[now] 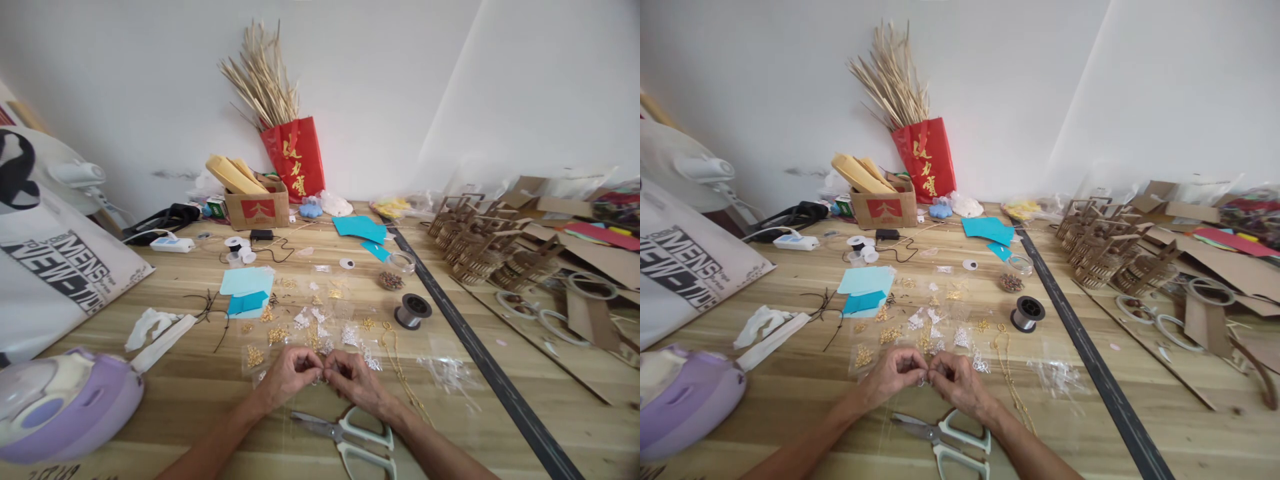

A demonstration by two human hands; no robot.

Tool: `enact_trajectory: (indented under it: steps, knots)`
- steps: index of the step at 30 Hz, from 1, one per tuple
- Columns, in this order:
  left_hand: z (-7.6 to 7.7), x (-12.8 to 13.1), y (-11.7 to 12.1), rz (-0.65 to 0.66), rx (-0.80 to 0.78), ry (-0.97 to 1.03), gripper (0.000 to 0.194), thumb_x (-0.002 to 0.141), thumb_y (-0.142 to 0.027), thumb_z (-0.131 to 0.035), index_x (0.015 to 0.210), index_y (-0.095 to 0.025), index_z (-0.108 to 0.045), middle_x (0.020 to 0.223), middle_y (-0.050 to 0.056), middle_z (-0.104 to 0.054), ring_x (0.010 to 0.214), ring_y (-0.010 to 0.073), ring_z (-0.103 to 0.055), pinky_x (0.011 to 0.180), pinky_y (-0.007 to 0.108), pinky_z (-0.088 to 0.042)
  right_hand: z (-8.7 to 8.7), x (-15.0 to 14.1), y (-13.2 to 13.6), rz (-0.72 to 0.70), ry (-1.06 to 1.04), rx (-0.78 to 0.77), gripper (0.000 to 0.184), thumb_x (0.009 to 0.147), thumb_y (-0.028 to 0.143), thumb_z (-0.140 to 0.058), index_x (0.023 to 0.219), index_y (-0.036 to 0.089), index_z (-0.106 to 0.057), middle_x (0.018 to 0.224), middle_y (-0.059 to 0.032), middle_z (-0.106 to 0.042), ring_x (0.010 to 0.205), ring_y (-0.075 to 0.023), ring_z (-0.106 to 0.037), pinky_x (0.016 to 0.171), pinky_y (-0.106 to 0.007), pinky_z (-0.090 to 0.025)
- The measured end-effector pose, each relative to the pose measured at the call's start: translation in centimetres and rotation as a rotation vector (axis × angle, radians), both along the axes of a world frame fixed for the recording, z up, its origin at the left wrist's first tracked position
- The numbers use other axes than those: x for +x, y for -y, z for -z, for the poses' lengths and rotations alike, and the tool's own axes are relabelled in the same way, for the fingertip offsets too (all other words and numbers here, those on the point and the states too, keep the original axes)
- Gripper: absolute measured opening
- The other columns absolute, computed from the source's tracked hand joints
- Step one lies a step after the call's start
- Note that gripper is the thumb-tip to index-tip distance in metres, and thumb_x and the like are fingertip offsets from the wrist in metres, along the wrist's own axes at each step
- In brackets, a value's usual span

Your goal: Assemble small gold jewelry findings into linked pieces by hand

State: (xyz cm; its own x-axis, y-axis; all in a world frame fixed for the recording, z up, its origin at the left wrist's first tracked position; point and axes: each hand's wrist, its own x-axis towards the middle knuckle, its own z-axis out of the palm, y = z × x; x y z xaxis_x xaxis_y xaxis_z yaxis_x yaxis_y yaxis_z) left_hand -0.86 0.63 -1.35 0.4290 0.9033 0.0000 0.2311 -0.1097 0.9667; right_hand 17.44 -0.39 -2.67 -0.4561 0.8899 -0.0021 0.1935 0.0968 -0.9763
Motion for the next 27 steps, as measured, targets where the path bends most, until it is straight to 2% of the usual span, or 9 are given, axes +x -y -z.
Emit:
enact_trajectory:
  steps: [10, 19, 27]
  knots:
    - [0.1, 0.1, 0.0, 0.006, -0.039, 0.034, 0.004, 0.07, -0.015, -0.06, 0.067, -0.013, -0.063, 0.063, 0.0, -0.06, 0.06, 0.0115, -0.052, 0.056, 0.021, -0.039, 0.8, 0.0, -0.1, -0.009, -0.021, 0.013, 0.019, 0.082, 0.031, -0.057, 0.071, 0.016, -0.055, 0.052, 0.006, -0.042, 0.046, -0.0074, -0.035, 0.044, -0.019, -0.026]
    - [-0.5, 0.3, 0.2, 0.022, -0.087, 0.067, 0.006, 0.068, -0.018, -0.062, 0.067, -0.014, -0.057, 0.061, -0.002, -0.052, 0.056, 0.01, -0.045, 0.053, 0.021, -0.034, -0.3, 0.2, 0.0, -0.036, -0.005, 0.042, 0.015, 0.08, 0.027, -0.057, 0.069, 0.016, -0.056, 0.054, 0.0058, -0.04, 0.048, -0.0081, -0.035, 0.046, -0.02, -0.025]
    - [-0.7, 0.2, 0.3, 0.043, -0.106, 0.092, 0.008, 0.072, -0.018, -0.062, 0.071, -0.014, -0.055, 0.064, -0.002, -0.051, 0.06, 0.0106, -0.046, 0.056, 0.021, -0.035, 0.1, 0.1, 0.0, -0.019, -0.018, 0.015, 0.016, 0.082, 0.029, -0.055, 0.072, 0.016, -0.055, 0.052, 0.0058, -0.042, 0.046, -0.0082, -0.037, 0.044, -0.019, -0.027]
